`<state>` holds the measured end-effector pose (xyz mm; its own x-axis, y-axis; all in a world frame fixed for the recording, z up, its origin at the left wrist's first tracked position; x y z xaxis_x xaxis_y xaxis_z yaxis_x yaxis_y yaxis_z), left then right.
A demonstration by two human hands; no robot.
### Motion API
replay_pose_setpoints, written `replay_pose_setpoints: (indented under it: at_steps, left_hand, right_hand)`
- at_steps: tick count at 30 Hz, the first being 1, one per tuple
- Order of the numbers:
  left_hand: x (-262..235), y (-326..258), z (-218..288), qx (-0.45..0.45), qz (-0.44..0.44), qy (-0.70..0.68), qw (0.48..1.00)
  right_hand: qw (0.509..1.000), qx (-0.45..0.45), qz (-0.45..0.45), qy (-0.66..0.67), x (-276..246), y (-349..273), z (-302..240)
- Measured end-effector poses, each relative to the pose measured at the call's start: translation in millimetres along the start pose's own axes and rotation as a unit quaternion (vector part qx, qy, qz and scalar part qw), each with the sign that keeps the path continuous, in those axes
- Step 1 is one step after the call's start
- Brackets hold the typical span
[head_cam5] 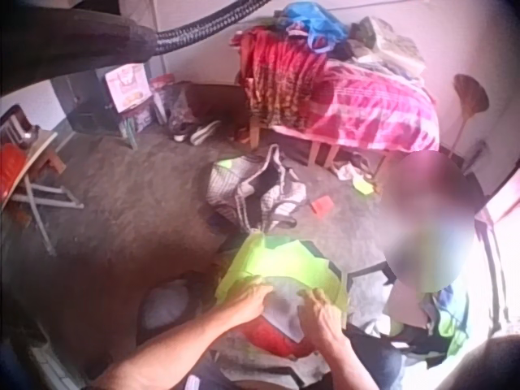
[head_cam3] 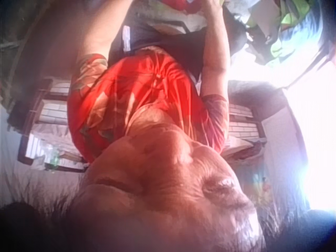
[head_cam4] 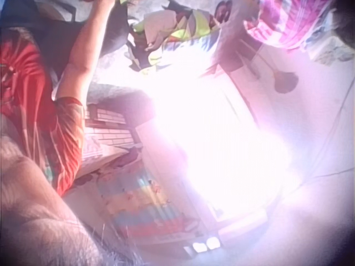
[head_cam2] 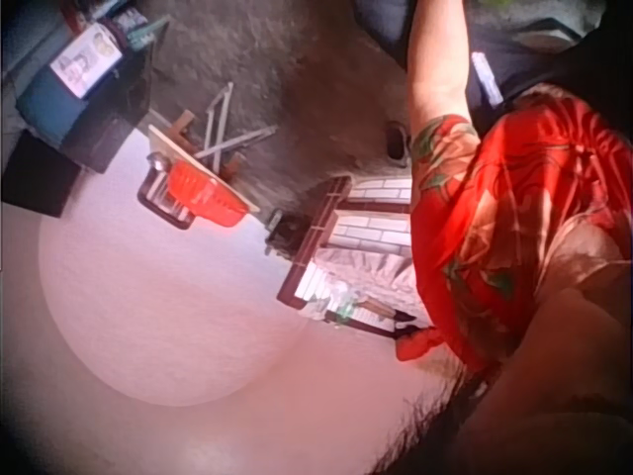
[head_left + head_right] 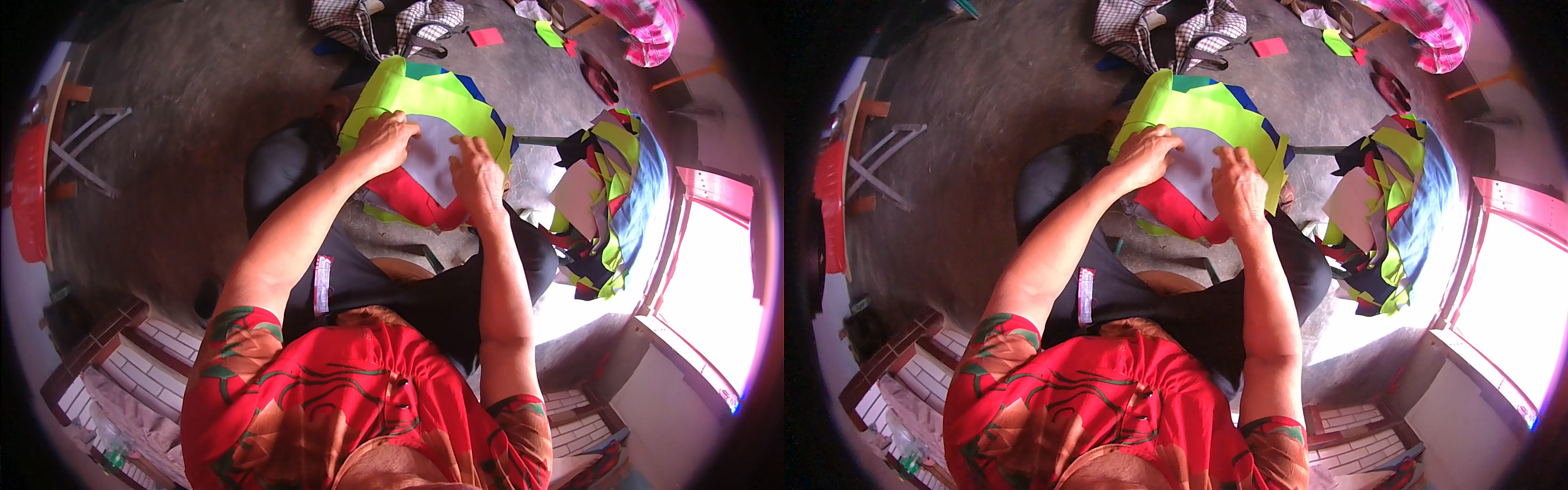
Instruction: The person sits on the floor and sorts through a pile of colorful fabric pieces. They pick up individual pieces, fold them, and place them into two separate stacks on either side of their legs.
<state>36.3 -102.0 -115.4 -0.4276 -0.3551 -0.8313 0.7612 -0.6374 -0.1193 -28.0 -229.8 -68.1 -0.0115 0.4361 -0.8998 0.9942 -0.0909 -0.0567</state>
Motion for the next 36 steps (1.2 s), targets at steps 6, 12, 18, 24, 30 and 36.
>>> replay_pose_setpoints:
  at_steps: [6,12,18,24,30,36]
  left_hand:
    - [-1,0,11,0.069,0.024,0.002,0.997]
    - [-11,-2,46,0.117,0.02,0.023,0.993]
    - [22,-10,42,0.159,-0.033,0.115,0.98]
    - [26,-6,40,0.132,-0.081,0.127,0.98]
    - [28,-6,41,0.119,-0.085,0.129,0.981]
    - [30,-6,42,0.128,-0.07,0.124,0.982]
  right_hand:
    - [0.993,-0.049,-0.069,-0.087,47,-14,13]
    - [0.994,-0.01,-0.054,-0.097,47,-11,16]
    - [0.993,-0.003,-0.075,-0.089,47,-13,15]
    - [0.996,-0.004,-0.058,-0.071,49,-14,16]
    - [0.996,-0.007,-0.053,-0.065,52,-15,14]
    - [0.996,-0.015,-0.062,-0.068,54,-17,14]
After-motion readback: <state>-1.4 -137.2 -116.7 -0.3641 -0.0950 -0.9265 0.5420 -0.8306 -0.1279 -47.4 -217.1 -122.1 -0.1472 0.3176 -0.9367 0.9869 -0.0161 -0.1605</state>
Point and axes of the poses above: each hand's wrist, its own y-axis towards the middle knuckle, its own x-axis out of the palm, z = x × y, the point moved 9 cm from there along y, towards the middle knuckle, and after that the axes turned 1 degree about -x, right-handed, at the moved point
